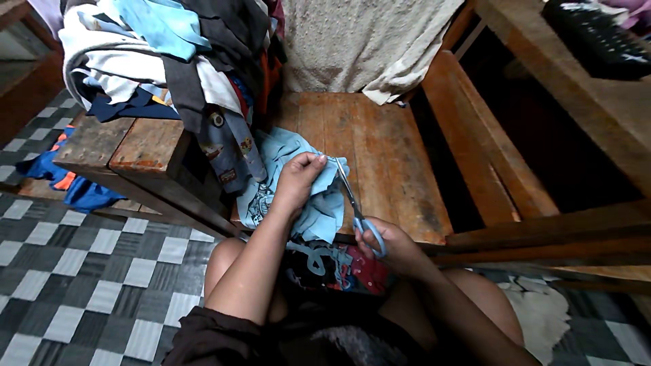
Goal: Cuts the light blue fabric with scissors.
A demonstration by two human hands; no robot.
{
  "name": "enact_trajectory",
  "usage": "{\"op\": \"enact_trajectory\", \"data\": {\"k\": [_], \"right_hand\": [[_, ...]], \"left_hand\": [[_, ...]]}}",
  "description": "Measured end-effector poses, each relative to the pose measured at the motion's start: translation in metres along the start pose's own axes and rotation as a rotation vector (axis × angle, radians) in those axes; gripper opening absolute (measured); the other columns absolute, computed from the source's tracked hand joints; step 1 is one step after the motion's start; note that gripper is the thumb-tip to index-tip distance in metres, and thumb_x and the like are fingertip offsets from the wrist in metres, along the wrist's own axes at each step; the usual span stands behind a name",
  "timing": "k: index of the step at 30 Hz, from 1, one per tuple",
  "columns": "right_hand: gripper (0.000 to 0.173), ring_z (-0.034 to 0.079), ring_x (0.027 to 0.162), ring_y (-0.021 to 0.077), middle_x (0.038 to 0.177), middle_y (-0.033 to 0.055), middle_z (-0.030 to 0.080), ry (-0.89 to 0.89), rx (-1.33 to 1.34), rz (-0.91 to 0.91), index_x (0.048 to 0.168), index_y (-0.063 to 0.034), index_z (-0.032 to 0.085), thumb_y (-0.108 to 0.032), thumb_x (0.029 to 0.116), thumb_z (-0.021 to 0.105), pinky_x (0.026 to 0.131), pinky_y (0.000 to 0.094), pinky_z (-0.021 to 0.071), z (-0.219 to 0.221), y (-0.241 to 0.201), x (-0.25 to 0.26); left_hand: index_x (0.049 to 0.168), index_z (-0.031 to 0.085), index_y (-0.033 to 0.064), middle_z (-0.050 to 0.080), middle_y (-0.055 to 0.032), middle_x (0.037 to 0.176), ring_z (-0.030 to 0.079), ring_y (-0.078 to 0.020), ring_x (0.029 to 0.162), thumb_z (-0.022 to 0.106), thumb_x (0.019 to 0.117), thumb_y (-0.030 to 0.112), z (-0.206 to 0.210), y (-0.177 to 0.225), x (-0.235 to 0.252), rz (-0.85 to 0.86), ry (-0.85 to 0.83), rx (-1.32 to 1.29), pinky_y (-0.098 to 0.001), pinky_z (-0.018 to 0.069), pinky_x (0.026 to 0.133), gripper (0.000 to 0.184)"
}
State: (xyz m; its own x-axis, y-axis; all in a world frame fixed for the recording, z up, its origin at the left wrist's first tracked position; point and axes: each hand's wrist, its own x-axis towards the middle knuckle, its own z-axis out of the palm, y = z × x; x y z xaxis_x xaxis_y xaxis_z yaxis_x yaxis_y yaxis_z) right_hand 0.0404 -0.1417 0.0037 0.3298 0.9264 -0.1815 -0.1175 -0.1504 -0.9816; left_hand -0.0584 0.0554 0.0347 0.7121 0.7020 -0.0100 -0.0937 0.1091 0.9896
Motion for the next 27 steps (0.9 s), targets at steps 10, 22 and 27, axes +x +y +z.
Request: {"op": "enact_trajectory", "data": {"k": [10, 22, 27], "right_hand": [[0.020, 0.053, 0.054, -0.0054, 0.064, -0.0169, 0.056, -0.086, -0.036, 0.016, 0.092, -0.0189, 0.057, -0.037, 0.0919, 0.067, 0.053, 0.0117, 0.0449, -0.006, 0.000, -0.001], [0.049, 0.051, 0.053, -0.0055, 0.066, -0.0152, 0.058, -0.117, 0.118, 0.005, 0.096, -0.0187, 0.060, -0.066, 0.0866, 0.067, 0.050, 0.0109, 0.0416, 0.000, 0.006, 0.000], [0.047, 0.048, 0.053, -0.0066, 0.068, -0.0143, 0.057, -0.066, 0.197, -0.031, 0.099, -0.0159, 0.058, -0.062, 0.0925, 0.062, 0.050, 0.0088, 0.0388, 0.009, 0.010, 0.006]], "left_hand": [[0.097, 0.059, 0.0107, 0.057, 0.0020, 0.078, 0.055, -0.0041, 0.067, 0.048, 0.1087, 0.022, 0.001, 0.001, -0.001, 0.032, 0.057, 0.072, -0.0234, 0.0485, 0.064, 0.020], [0.101, 0.061, 0.0096, 0.057, 0.0025, 0.075, 0.053, -0.0033, 0.066, 0.054, 0.1056, 0.018, 0.006, -0.002, -0.003, -0.019, 0.017, 0.057, -0.0233, 0.0476, 0.065, 0.011], [0.109, 0.059, 0.0056, 0.056, 0.0017, 0.067, 0.052, -0.0049, 0.059, 0.057, 0.1042, 0.016, 0.025, -0.012, -0.009, -0.057, 0.067, 0.056, -0.0253, 0.0486, 0.063, 0.012]]}}
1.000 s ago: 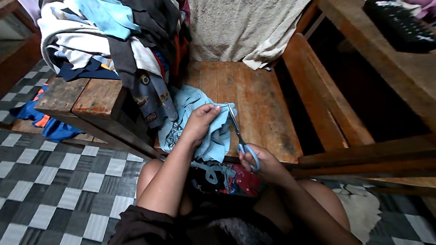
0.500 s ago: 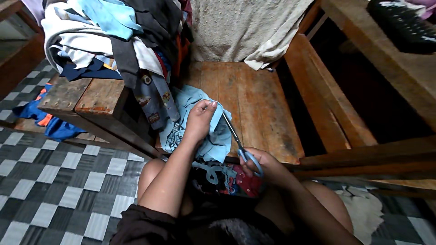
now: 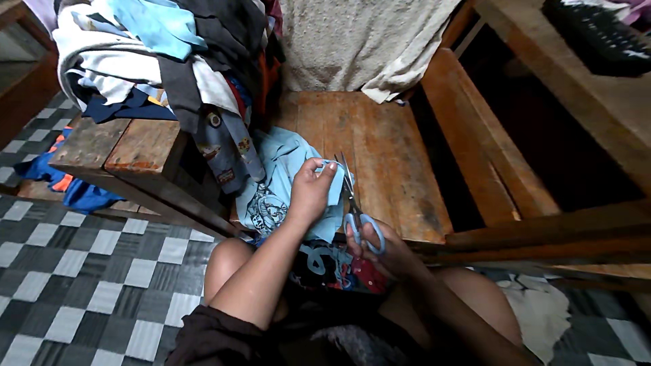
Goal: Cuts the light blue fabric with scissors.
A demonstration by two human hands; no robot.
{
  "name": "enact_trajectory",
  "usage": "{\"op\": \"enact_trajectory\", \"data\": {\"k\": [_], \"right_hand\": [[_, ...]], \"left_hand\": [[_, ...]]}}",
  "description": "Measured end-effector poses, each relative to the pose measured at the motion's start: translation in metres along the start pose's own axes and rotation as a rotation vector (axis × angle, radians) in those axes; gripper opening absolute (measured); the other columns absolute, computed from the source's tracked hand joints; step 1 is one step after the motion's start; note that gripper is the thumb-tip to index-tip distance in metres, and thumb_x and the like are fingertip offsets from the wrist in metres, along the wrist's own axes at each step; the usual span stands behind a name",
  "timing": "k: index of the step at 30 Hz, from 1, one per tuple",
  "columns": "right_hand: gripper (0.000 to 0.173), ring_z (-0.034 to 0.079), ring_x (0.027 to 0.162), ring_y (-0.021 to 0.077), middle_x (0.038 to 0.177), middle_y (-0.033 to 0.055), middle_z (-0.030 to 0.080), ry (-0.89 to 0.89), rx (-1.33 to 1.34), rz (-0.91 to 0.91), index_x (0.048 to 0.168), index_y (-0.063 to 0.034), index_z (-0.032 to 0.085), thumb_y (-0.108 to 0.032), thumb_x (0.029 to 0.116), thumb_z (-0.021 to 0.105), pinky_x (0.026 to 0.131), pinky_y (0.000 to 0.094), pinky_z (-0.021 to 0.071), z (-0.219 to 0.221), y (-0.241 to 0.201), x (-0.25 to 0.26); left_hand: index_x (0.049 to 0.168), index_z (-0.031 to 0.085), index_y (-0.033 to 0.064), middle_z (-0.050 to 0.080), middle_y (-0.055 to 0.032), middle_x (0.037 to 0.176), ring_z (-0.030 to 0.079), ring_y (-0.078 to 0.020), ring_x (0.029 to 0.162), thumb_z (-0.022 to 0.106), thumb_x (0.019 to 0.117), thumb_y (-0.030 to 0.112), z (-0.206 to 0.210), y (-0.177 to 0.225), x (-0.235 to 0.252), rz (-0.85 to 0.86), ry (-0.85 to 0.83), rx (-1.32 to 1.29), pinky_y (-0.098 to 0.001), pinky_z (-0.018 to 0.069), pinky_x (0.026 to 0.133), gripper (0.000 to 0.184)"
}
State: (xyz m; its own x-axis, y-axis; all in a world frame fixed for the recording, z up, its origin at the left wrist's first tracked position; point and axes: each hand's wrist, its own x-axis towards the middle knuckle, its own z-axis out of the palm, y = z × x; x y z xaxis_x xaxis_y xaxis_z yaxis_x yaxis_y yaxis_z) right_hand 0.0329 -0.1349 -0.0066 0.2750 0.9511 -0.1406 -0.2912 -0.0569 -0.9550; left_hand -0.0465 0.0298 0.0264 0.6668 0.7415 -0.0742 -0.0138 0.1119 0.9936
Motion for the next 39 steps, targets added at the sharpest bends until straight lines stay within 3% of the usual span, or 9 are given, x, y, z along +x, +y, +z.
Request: {"op": "enact_trajectory", "data": {"k": [4, 8, 15, 18, 22, 25, 28, 39], "right_hand": [[0.048, 0.047, 0.053, -0.0070, 0.068, -0.0142, 0.057, 0.021, 0.025, -0.019, 0.100, -0.0155, 0.057, -0.063, 0.0915, 0.062, 0.049, 0.0084, 0.0381, 0.001, 0.001, 0.003], [0.051, 0.047, 0.053, -0.0068, 0.068, -0.0141, 0.055, 0.031, 0.032, -0.038, 0.101, -0.0150, 0.056, -0.065, 0.0909, 0.061, 0.050, 0.0082, 0.0382, 0.000, 0.001, 0.005], [0.041, 0.047, 0.054, -0.0060, 0.066, -0.0156, 0.054, 0.095, -0.026, -0.013, 0.097, -0.0182, 0.057, -0.059, 0.0941, 0.062, 0.052, 0.0102, 0.0402, -0.001, 0.000, 0.002], [0.040, 0.051, 0.055, -0.0054, 0.067, -0.0157, 0.056, 0.091, -0.073, 0.015, 0.099, -0.0176, 0.058, -0.056, 0.0930, 0.065, 0.054, 0.0105, 0.0429, -0.006, -0.005, -0.003], [0.042, 0.051, 0.055, -0.0064, 0.067, -0.0170, 0.057, 0.023, -0.159, 0.023, 0.098, -0.0190, 0.059, -0.060, 0.0911, 0.066, 0.053, 0.0100, 0.0422, -0.020, -0.012, -0.007], [0.045, 0.051, 0.055, -0.0057, 0.067, -0.0166, 0.056, -0.034, -0.211, 0.060, 0.098, -0.0191, 0.059, -0.062, 0.0885, 0.067, 0.053, 0.0108, 0.0428, -0.029, -0.015, -0.010], [0.051, 0.050, 0.055, -0.0054, 0.066, -0.0165, 0.056, -0.105, -0.254, 0.087, 0.093, -0.0211, 0.059, -0.070, 0.0834, 0.067, 0.052, 0.0117, 0.0423, -0.039, -0.016, -0.012], [0.043, 0.052, 0.056, -0.0058, 0.066, -0.0159, 0.055, -0.253, -0.357, 0.156, 0.090, -0.0212, 0.059, -0.063, 0.0853, 0.069, 0.053, 0.0112, 0.0429, -0.053, -0.025, -0.017]], "left_hand": [[0.109, 0.059, 0.0046, 0.053, 0.0029, 0.063, 0.049, -0.0038, 0.056, 0.060, 0.1028, 0.015, 0.009, -0.003, -0.003, -0.019, 0.025, -0.016, -0.0236, 0.0464, 0.061, 0.012], [0.112, 0.058, 0.0037, 0.055, 0.0020, 0.065, 0.053, -0.0042, 0.057, 0.059, 0.1032, 0.014, 0.013, -0.003, -0.004, -0.042, 0.019, -0.046, -0.0242, 0.0493, 0.063, 0.014], [0.110, 0.060, 0.0063, 0.057, 0.0019, 0.070, 0.053, -0.0047, 0.062, 0.059, 0.1033, 0.017, 0.007, -0.002, -0.002, -0.050, 0.019, -0.029, -0.0261, 0.0485, 0.067, 0.013], [0.113, 0.059, 0.0055, 0.062, -0.0003, 0.078, 0.058, -0.0059, 0.069, 0.058, 0.1037, 0.015, -0.006, 0.010, 0.001, -0.128, -0.117, -0.069, -0.0267, 0.0515, 0.070, 0.013], [0.116, 0.057, 0.0020, 0.069, -0.0029, 0.086, 0.067, -0.0078, 0.076, 0.057, 0.0975, -0.003, -0.029, 0.024, 0.003, -0.242, -0.372, -0.173, -0.0263, 0.0580, 0.075, 0.019], [0.114, 0.059, 0.0019, 0.068, -0.0026, 0.087, 0.065, -0.0064, 0.075, 0.060, 0.0936, -0.007, -0.036, 0.026, 0.004, -0.237, -0.378, -0.127, -0.0242, 0.0567, 0.073, 0.022], [0.122, 0.056, 0.0041, 0.067, -0.0020, 0.085, 0.064, -0.0059, 0.073, 0.061, 0.0921, -0.008, -0.040, 0.026, 0.005, -0.227, -0.373, -0.099, -0.0235, 0.0560, 0.071, 0.032], [0.132, 0.048, 0.0082, 0.071, -0.0014, 0.086, 0.069, -0.0070, 0.075, 0.056, 0.0902, -0.008, -0.047, 0.025, 0.004, -0.291, -0.487, -0.225, -0.0245, 0.0587, 0.074, 0.046]]}}
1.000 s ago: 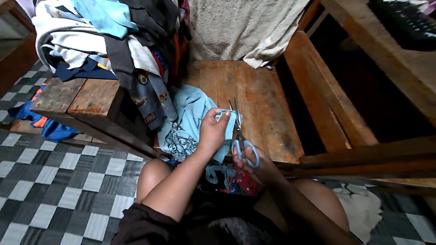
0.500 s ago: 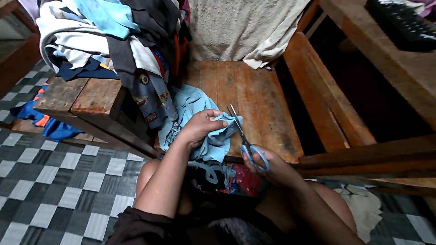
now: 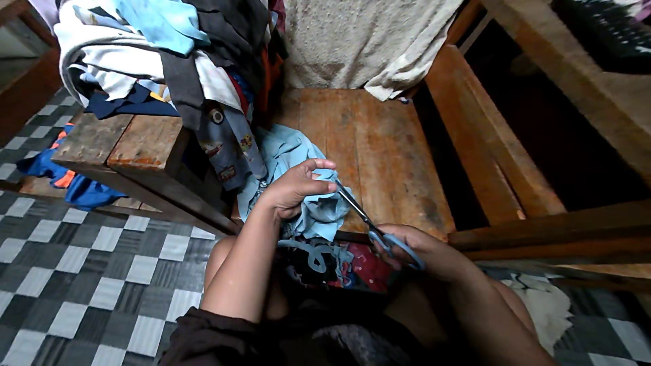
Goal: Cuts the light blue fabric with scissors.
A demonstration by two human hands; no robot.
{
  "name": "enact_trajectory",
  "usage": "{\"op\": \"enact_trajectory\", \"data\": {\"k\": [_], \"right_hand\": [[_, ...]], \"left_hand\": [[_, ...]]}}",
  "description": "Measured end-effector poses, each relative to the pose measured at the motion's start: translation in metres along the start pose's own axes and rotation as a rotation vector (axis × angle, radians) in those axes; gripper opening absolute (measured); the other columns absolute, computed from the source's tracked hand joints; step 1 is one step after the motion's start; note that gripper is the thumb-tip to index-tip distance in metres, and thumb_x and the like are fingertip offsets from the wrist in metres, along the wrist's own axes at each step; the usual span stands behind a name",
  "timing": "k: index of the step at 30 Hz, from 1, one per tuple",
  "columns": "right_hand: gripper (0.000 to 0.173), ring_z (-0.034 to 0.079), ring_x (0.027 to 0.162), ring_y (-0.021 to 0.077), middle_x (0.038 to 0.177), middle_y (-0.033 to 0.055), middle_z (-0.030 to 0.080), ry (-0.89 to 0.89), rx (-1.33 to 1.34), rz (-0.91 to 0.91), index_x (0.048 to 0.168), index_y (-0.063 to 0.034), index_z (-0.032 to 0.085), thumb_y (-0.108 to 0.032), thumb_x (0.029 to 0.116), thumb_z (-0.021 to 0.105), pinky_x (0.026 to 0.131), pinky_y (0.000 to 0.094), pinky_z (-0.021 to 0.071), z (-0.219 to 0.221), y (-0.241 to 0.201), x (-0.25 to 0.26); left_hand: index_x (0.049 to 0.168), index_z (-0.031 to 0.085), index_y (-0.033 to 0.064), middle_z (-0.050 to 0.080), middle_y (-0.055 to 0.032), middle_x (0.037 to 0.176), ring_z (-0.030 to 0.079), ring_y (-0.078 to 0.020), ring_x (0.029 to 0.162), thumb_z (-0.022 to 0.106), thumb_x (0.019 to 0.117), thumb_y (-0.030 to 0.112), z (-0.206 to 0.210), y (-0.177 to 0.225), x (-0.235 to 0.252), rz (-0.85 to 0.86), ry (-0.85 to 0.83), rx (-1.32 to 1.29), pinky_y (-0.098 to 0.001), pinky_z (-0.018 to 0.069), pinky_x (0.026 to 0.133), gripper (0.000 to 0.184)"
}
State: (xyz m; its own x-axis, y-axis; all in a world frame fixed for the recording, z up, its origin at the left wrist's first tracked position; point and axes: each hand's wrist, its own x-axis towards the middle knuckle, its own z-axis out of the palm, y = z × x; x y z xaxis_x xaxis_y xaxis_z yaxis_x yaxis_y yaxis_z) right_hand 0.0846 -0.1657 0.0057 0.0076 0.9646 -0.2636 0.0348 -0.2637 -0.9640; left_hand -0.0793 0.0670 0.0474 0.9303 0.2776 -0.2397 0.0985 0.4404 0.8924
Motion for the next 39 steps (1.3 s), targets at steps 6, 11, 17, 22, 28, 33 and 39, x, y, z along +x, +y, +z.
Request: {"op": "enact_trajectory", "data": {"k": [6, 11, 17, 22, 28, 33, 39], "right_hand": [[0.046, 0.051, 0.055, -0.0063, 0.064, -0.0161, 0.055, 0.001, -0.021, 0.005, 0.087, -0.0221, 0.060, -0.067, 0.0833, 0.069, 0.052, 0.0111, 0.0417, -0.002, -0.001, -0.001], [0.045, 0.051, 0.055, -0.0059, 0.065, -0.0159, 0.055, 0.028, 0.021, -0.014, 0.090, -0.0217, 0.061, -0.065, 0.0833, 0.070, 0.052, 0.0111, 0.0425, 0.003, -0.001, 0.002], [0.042, 0.052, 0.057, -0.0062, 0.066, -0.0171, 0.055, 0.085, -0.012, -0.053, 0.093, -0.0203, 0.059, -0.061, 0.0860, 0.068, 0.054, 0.0114, 0.0427, 0.007, -0.002, 0.009], [0.032, 0.052, 0.058, -0.0064, 0.066, -0.0169, 0.054, 0.067, -0.040, -0.039, 0.092, -0.0187, 0.058, -0.050, 0.0899, 0.065, 0.055, 0.0115, 0.0429, 0.007, -0.003, 0.012], [0.032, 0.052, 0.057, -0.0069, 0.065, -0.0171, 0.055, 0.091, -0.069, -0.019, 0.091, -0.0177, 0.058, -0.048, 0.0874, 0.068, 0.053, 0.0108, 0.0423, 0.008, -0.007, 0.014], [0.033, 0.050, 0.056, -0.0075, 0.064, -0.0175, 0.053, 0.102, -0.072, -0.021, 0.089, -0.0186, 0.058, -0.050, 0.0868, 0.069, 0.053, 0.0101, 0.0410, 0.010, -0.007, 0.014], [0.030, 0.050, 0.054, -0.0071, 0.063, -0.0178, 0.053, 0.119, -0.046, -0.035, 0.087, -0.0212, 0.058, -0.049, 0.0862, 0.071, 0.051, 0.0104, 0.0408, 0.007, -0.004, 0.010]], "left_hand": [[0.135, 0.047, 0.0085, 0.070, -0.0013, 0.089, 0.069, -0.0070, 0.075, 0.056, 0.0885, -0.006, -0.001, 0.000, 0.000, 0.027, 0.011, -0.041, -0.0243, 0.0588, 0.072, 0.049], [0.134, 0.047, 0.0084, 0.069, -0.0010, 0.090, 0.068, -0.0067, 0.076, 0.057, 0.0879, -0.007, 0.002, -0.002, 0.001, 0.009, 0.002, -0.040, -0.0239, 0.0588, 0.073, 0.050], [0.135, 0.045, 0.0067, 0.069, -0.0003, 0.099, 0.068, -0.0056, 0.083, 0.058, 0.0868, -0.007, 0.002, -0.004, 0.003, -0.017, -0.106, 0.014, -0.0230, 0.0584, 0.079, 0.052], [0.138, 0.045, 0.0049, 0.068, -0.0005, 0.102, 0.068, -0.0049, 0.085, 0.059, 0.0861, -0.006, 0.002, -0.006, 0.004, -0.027, -0.161, 0.031, -0.0226, 0.0581, 0.080, 0.055], [0.139, 0.044, 0.0045, 0.069, -0.0001, 0.102, 0.069, -0.0049, 0.086, 0.060, 0.0855, -0.006, 0.000, -0.007, 0.005, -0.052, -0.210, 0.023, -0.0226, 0.0586, 0.080, 0.057], [0.142, 0.042, 0.0038, 0.069, -0.0003, 0.104, 0.068, -0.0041, 0.086, 0.061, 0.0850, -0.005, -0.002, -0.008, 0.005, -0.056, -0.236, 0.045, -0.0219, 0.0583, 0.080, 0.061], [0.141, 0.044, 0.0057, 0.069, 0.0009, 0.103, 0.068, -0.0032, 0.084, 0.061, 0.0842, -0.004, -0.005, -0.007, 0.005, -0.043, -0.242, 0.037, -0.0211, 0.0585, 0.079, 0.060]]}}
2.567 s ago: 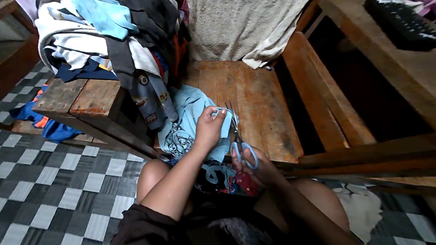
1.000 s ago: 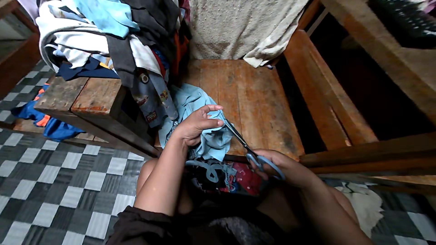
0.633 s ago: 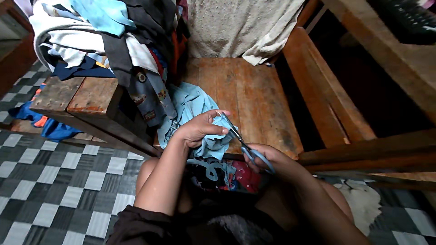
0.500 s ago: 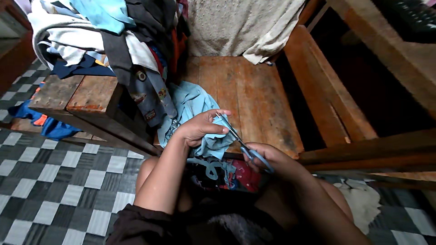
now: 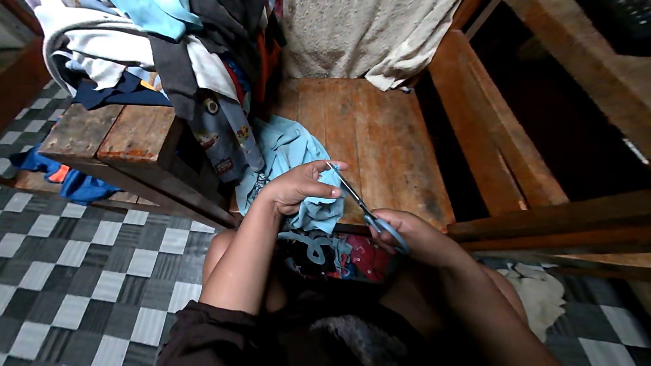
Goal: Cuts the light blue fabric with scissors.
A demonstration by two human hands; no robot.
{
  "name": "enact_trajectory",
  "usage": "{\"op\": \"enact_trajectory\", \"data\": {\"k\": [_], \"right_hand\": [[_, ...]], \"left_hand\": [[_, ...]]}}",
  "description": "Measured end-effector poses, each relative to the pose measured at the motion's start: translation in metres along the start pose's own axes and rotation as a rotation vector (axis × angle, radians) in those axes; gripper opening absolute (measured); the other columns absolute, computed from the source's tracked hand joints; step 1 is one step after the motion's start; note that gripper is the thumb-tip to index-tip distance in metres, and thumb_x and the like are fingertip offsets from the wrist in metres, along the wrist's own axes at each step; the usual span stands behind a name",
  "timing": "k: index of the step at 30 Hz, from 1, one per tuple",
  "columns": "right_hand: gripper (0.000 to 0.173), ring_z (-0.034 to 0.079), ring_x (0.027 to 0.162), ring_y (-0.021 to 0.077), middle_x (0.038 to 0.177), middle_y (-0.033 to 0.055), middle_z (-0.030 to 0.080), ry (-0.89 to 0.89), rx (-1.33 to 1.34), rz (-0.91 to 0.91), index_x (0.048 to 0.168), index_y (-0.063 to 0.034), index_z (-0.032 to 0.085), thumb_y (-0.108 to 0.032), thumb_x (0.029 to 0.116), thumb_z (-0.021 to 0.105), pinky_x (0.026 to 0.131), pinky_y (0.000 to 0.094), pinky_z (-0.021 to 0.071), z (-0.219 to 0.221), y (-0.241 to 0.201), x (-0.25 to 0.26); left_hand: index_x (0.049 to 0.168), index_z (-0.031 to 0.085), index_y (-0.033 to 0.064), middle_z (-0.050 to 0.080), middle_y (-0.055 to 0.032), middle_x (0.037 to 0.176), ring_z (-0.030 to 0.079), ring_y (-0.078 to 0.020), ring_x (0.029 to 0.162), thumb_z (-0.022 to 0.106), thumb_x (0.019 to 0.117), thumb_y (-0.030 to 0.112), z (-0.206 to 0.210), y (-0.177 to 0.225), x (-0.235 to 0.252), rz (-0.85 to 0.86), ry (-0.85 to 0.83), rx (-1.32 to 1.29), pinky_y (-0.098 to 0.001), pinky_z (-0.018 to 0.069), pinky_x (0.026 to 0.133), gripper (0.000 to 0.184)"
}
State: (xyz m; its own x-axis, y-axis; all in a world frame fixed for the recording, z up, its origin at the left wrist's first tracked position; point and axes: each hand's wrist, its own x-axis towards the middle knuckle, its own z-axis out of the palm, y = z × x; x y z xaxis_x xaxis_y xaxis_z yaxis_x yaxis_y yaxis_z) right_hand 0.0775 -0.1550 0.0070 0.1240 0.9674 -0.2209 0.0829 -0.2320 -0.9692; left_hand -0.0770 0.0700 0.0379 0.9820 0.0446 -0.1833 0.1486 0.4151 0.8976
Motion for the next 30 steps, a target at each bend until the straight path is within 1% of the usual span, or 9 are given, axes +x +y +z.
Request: {"op": "enact_trajectory", "data": {"k": [6, 12, 15, 19, 23, 25, 27, 28, 30], "right_hand": [[0.036, 0.048, 0.052, -0.0088, 0.064, -0.0201, 0.054, 0.120, 0.112, -0.138, 0.090, -0.0254, 0.061, -0.060, 0.0863, 0.070, 0.049, 0.0085, 0.0399, -0.010, -0.001, -0.012], [0.032, 0.051, 0.055, -0.0087, 0.070, -0.0190, 0.060, 0.284, 0.326, -0.384, 0.096, -0.0271, 0.066, -0.058, 0.0904, 0.065, 0.052, 0.0084, 0.0438, -0.027, 0.003, -0.022], [0.032, 0.049, 0.052, -0.0082, 0.067, -0.0186, 0.058, 0.360, 0.320, -0.338, 0.092, -0.0260, 0.065, -0.058, 0.0884, 0.069, 0.050, 0.0079, 0.0416, -0.030, 0.001, -0.028], [0.025, 0.051, 0.053, -0.0078, 0.066, -0.0184, 0.058, 0.385, 0.271, -0.258, 0.093, -0.0237, 0.064, -0.048, 0.0910, 0.071, 0.051, 0.0075, 0.0423, -0.033, 0.002, -0.037], [0.010, 0.049, 0.051, -0.0064, 0.063, -0.0152, 0.056, 0.387, 0.241, -0.098, 0.091, -0.0163, 0.060, -0.016, 0.0969, 0.052, 0.050, 0.0084, 0.0416, -0.026, -0.003, -0.040], [0.017, 0.048, 0.050, -0.0054, 0.064, -0.0123, 0.055, 0.383, 0.223, -0.001, 0.094, -0.0109, 0.058, -0.009, 0.1016, 0.043, 0.049, 0.0090, 0.0404, -0.017, -0.003, -0.034], [0.018, 0.047, 0.051, -0.0041, 0.064, -0.0101, 0.054, 0.379, 0.188, 0.095, 0.098, -0.0066, 0.058, -0.011, 0.1067, 0.043, 0.049, 0.0106, 0.0393, -0.008, 0.000, -0.023], [0.020, 0.045, 0.051, -0.0034, 0.064, -0.0090, 0.053, 0.382, 0.170, 0.141, 0.099, -0.0054, 0.058, -0.014, 0.1083, 0.044, 0.048, 0.0116, 0.0383, -0.005, 0.002, -0.017], [0.025, 0.044, 0.050, -0.0018, 0.065, -0.0073, 0.053, 0.381, 0.143, 0.204, 0.099, -0.0047, 0.059, -0.021, 0.1094, 0.045, 0.048, 0.0137, 0.0370, -0.001, 0.008, -0.008]], "left_hand": [[0.124, 0.049, 0.0032, 0.069, 0.0015, 0.088, 0.066, -0.0027, 0.077, 0.058, 0.0958, -0.002, 0.004, 0.003, -0.002, -0.035, 0.137, 0.266, -0.0223, 0.0563, 0.075, 0.030], [0.117, 0.062, 0.0008, 0.067, -0.0121, 0.101, 0.064, -0.0164, 0.090, 0.065, 0.0963, 0.010, -0.001, 0.010, -0.011, -0.101, 0.330, 0.788, -0.0404, 0.0541, 0.084, 0.023], [0.110, 0.066, 0.0007, 0.067, -0.0081, 0.099, 0.063, -0.0120, 0.090, 0.064, 0.1002, 0.017, -0.005, 0.016, -0.023, -0.043, 0.385, 0.820, -0.0375, 0.0527, 0.087, 0.019], [0.104, 0.065, 0.0014, 0.065, -0.0024, 0.089, 0.060, -0.0053, 0.079, 0.065, 0.0977, 0.009, -0.006, 0.031, -0.037, 0.021, 0.459, 0.749, -0.0284, 0.0528, 0.078, 0.010], [0.113, 0.063, -0.0027, 0.066, -0.0107, 0.102, 0.063, -0.0144, 0.090, 0.068, 0.0933, 0.003, -0.014, 0.058, -0.030, 0.101, 0.590, 0.752, -0.0364, 0.0545, 0.084, 0.021], [0.129, 0.058, -0.0042, 0.064, -0.0213, 0.119, 0.063, -0.0293, 0.108, 0.071, 0.0936, 0.008, -0.020, 0.064, -0.012, 0.178, 0.908, 0.770, -0.0491, 0.0517, 0.095, 0.039], [0.147, 0.042, -0.0042, 0.054, -0.0285, 0.140, 0.054, -0.0407, 0.129, 0.069, 0.0951, 0.015, -0.015, 0.058, 0.007, 0.315, 1.224, 0.757, -0.0558, 0.0440, 0.108, 0.061], [0.149, 0.038, -0.0056, 0.050, -0.0294, 0.144, 0.051, -0.0397, 0.133, 0.067, 0.0957, 0.015, -0.009, 0.046, 0.016, 0.420, 1.269, 0.700, -0.0523, 0.0424, 0.110, 0.065], [0.145, 0.041, -0.0064, 0.054, -0.0245, 0.138, 0.058, -0.0283, 0.122, 0.064, 0.0987, 0.015, 0.020, 0.008, 0.030, 0.468, 1.179, 0.494, -0.0412, 0.0496, 0.102, 0.056]]}}
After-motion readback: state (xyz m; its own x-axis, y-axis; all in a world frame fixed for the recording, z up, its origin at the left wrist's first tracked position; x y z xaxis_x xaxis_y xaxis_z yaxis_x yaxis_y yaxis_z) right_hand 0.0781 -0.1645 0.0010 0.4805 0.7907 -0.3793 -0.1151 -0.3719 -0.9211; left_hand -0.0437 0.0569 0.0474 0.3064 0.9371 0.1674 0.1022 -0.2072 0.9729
